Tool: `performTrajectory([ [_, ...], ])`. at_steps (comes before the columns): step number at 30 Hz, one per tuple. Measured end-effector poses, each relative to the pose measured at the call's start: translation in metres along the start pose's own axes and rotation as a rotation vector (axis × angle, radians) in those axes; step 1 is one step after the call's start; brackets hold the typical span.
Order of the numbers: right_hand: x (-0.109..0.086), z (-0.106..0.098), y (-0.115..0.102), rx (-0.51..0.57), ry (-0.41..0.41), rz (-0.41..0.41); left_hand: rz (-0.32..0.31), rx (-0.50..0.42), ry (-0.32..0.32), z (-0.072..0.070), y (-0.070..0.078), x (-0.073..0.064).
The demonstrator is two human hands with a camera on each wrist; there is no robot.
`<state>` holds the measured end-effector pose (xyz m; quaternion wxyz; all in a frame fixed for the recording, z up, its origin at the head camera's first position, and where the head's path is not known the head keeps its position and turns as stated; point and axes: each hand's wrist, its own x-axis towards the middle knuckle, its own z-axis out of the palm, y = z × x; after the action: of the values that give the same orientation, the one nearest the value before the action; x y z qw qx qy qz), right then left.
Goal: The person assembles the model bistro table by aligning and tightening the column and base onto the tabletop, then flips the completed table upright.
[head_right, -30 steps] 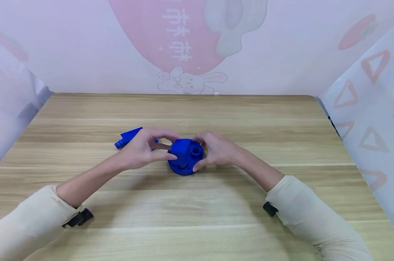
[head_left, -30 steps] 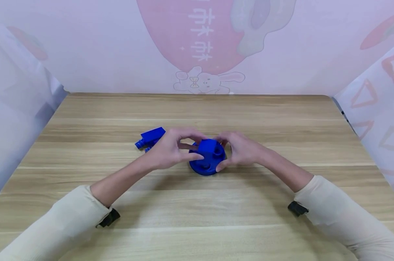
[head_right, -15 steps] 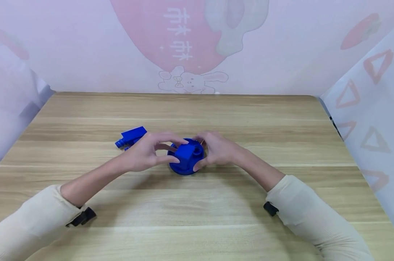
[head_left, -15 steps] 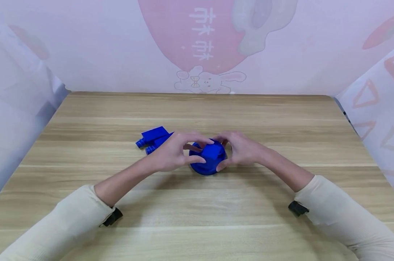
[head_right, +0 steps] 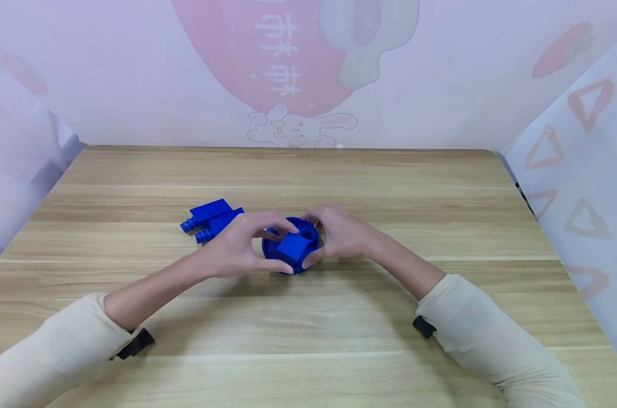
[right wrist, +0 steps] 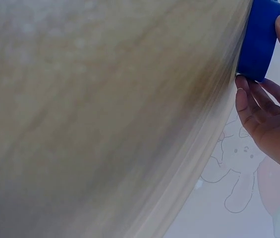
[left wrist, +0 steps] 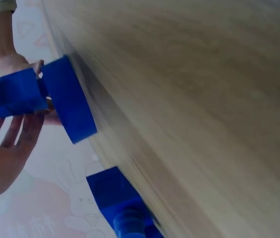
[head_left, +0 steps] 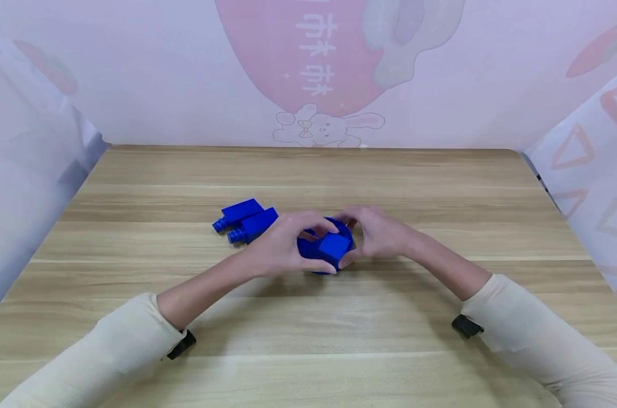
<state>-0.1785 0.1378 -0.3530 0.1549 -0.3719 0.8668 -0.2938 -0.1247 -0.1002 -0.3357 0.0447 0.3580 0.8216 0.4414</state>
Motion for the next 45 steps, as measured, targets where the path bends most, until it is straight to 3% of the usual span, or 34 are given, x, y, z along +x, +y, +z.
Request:
performTrajectory([
  [6, -0.001, 0.000, 0.000, 0.009, 0.002, -0.003, -0.008, 0.094, 0.042, 0.007, 0.008, 0.002],
  [13, -0.001, 0.000, -0.001, 0.006, -0.015, 0.017, -0.036, 0.021, 0.000, 0.004, 0.011, 0.000],
  [27, 0.000, 0.000, 0.001, -0.012, 0.007, 0.005, 0.027, -0.166, -0.281, -0.022, -0.008, 0.007],
  [31, 0.000, 0.000, 0.000, -0.011, 0.001, 0.021, 0.027, -0.206, -0.327, -0.026, -0.014, 0.008],
  [39, 0.001, -0.001, -0.001, -0.009, -0.004, 0.017, 0.014, -0.163, -0.307, -0.024, -0.015, 0.003],
  [45, 0.000, -0.001, 0.000, -0.021, -0.007, 0.012, -0.026, -0.137, -0.215, -0.015, -0.014, -0.001],
])
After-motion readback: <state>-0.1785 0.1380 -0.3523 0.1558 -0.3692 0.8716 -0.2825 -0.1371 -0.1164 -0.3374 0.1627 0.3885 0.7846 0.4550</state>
